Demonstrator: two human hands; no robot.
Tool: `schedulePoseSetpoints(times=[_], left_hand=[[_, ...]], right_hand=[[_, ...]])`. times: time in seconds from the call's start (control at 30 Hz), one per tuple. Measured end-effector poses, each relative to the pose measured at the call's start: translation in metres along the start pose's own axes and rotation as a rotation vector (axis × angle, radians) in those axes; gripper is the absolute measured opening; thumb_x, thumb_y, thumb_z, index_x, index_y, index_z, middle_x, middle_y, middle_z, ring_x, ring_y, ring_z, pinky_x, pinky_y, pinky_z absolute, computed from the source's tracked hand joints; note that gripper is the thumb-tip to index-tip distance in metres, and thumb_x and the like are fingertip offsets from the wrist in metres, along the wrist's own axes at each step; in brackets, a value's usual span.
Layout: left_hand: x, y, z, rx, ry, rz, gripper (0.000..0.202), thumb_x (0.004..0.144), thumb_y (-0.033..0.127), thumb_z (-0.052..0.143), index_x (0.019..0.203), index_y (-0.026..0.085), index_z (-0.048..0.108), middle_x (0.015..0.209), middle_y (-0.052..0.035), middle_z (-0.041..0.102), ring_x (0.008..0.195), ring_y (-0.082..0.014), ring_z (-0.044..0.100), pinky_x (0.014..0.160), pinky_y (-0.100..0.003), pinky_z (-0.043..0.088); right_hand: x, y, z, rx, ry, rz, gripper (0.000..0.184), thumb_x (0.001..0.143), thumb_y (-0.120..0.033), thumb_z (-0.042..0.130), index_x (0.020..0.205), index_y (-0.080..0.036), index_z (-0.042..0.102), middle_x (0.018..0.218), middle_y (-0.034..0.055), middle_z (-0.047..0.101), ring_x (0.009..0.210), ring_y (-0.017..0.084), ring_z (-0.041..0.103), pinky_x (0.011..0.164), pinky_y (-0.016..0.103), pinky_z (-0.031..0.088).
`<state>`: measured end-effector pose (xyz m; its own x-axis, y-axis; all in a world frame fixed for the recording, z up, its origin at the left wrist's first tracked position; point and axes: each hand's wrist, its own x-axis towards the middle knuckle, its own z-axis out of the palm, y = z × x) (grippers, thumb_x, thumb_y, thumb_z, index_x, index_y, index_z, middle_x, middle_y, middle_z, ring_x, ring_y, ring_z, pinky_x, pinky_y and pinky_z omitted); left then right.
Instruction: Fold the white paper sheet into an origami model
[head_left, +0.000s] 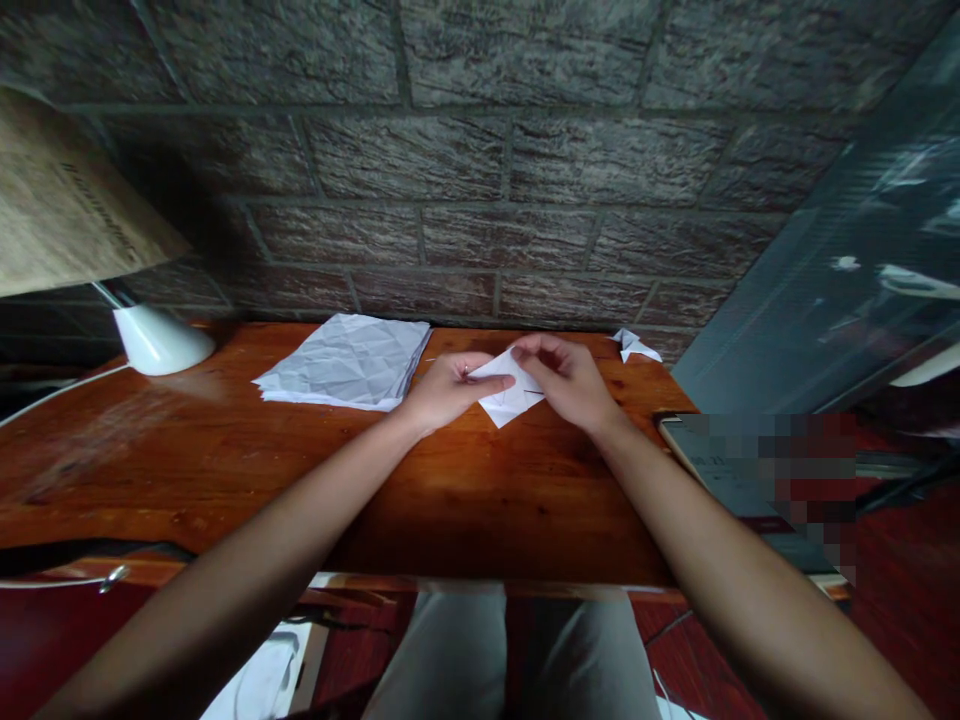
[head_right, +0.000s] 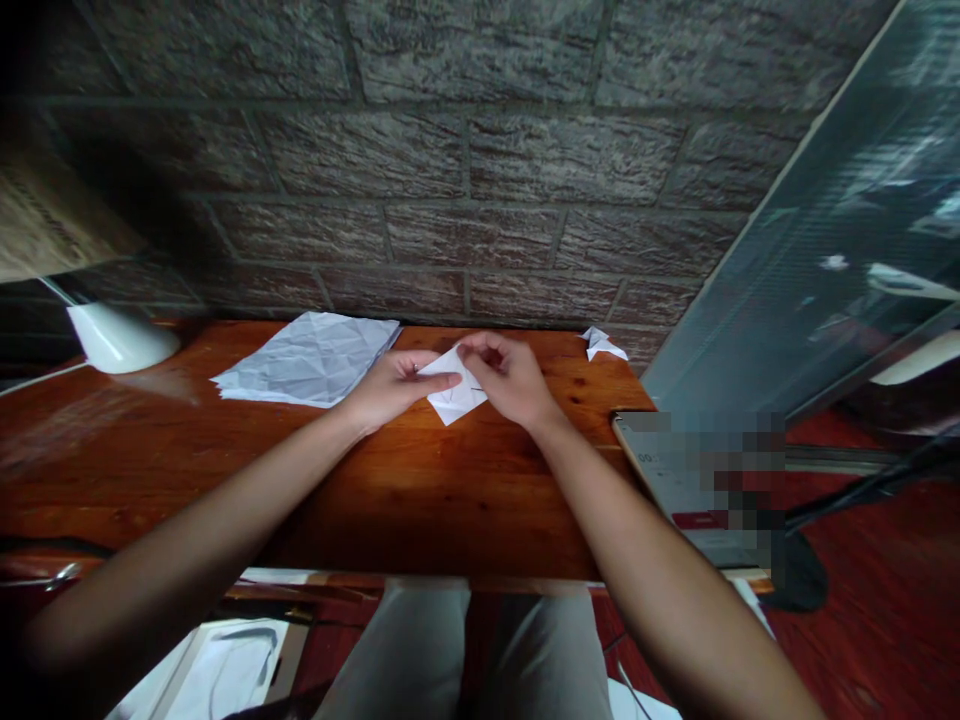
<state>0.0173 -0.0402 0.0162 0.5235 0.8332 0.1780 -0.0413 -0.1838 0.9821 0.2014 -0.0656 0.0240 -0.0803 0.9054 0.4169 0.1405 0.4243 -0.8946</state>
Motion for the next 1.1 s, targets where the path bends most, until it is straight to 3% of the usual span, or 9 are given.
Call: schedulePoseSetpoints(times=[0.17,0.33,0.47,0.57,0.83,1.0,1.1], left_hand=[[-0.002,0.001,0.005,-0.053,0.048,-0.031,0.034,0.068,0.042,0.087,0.087,0.015,0.079,0.087,-0.0041,0.078,0.076,-0.0165,0.066,0.075,-0.028,0.049],[0.003,-0.002,0.003,-0.118,0.159,0.016,0.036,0.066,0.042,0.089,0.086,0.014,0.079,0.084,-0.0044,0.077,0.073,-0.0157,0.065,0.072,-0.028,0.048],[0.008,-0.007,-0.005,-0.212,0.252,0.010,0.040,0.064,0.042,0.090,0.090,0.014,0.079,0.086,-0.0047,0.077,0.073,-0.0156,0.065,0.072,-0.028,0.049],[0.011,-0.011,-0.006,-0.226,0.293,0.053,0.039,0.063,0.041,0.091,0.089,0.015,0.079,0.085,-0.0035,0.077,0.072,-0.0143,0.064,0.071,-0.027,0.048],[0.008,-0.013,-0.001,-0.112,0.247,0.057,0.037,0.068,0.043,0.088,0.090,0.014,0.079,0.085,-0.0037,0.077,0.071,-0.0145,0.065,0.071,-0.028,0.049],[0.008,-0.013,-0.009,-0.215,0.136,-0.032,0.045,0.060,0.034,0.094,0.097,0.015,0.077,0.093,-0.0054,0.078,0.085,-0.0183,0.071,0.084,-0.033,0.054],[0.007,-0.013,-0.010,-0.226,0.135,-0.053,0.046,0.060,0.031,0.094,0.100,0.015,0.076,0.096,-0.0066,0.078,0.089,-0.0193,0.072,0.085,-0.034,0.056]], right_hand=[[0.001,0.001,-0.004,0.014,0.010,0.016,0.033,0.082,-0.051,0.075,0.091,-0.019,0.072,0.086,0.0026,0.072,0.077,0.016,0.063,0.071,0.029,0.051],[0.002,0.002,-0.005,0.068,-0.002,0.087,0.053,0.074,-0.048,0.084,0.116,-0.023,0.065,0.102,0.0043,0.074,0.091,0.019,0.068,0.083,0.034,0.056],[-0.001,0.005,-0.001,0.186,-0.029,0.277,0.079,0.066,-0.038,0.091,0.134,-0.026,0.053,0.101,0.0032,0.073,0.091,0.021,0.071,0.080,0.035,0.060],[-0.003,0.010,0.005,0.282,-0.031,0.376,0.080,0.065,-0.033,0.091,0.134,-0.023,0.052,0.091,0.0015,0.074,0.083,0.018,0.072,0.076,0.031,0.061],[-0.001,0.020,0.014,0.313,0.011,0.321,0.067,0.059,-0.033,0.092,0.119,-0.021,0.064,0.101,0.0037,0.074,0.081,0.015,0.068,0.064,0.024,0.057],[0.002,0.023,0.013,0.265,0.108,0.257,0.073,0.054,-0.039,0.093,0.117,-0.020,0.062,0.098,0.0041,0.073,0.079,0.017,0.066,0.061,0.026,0.055],[0.004,0.021,0.010,0.271,0.124,0.273,0.080,0.052,-0.040,0.094,0.120,-0.020,0.058,0.087,0.0015,0.071,0.074,0.016,0.065,0.059,0.026,0.054]])
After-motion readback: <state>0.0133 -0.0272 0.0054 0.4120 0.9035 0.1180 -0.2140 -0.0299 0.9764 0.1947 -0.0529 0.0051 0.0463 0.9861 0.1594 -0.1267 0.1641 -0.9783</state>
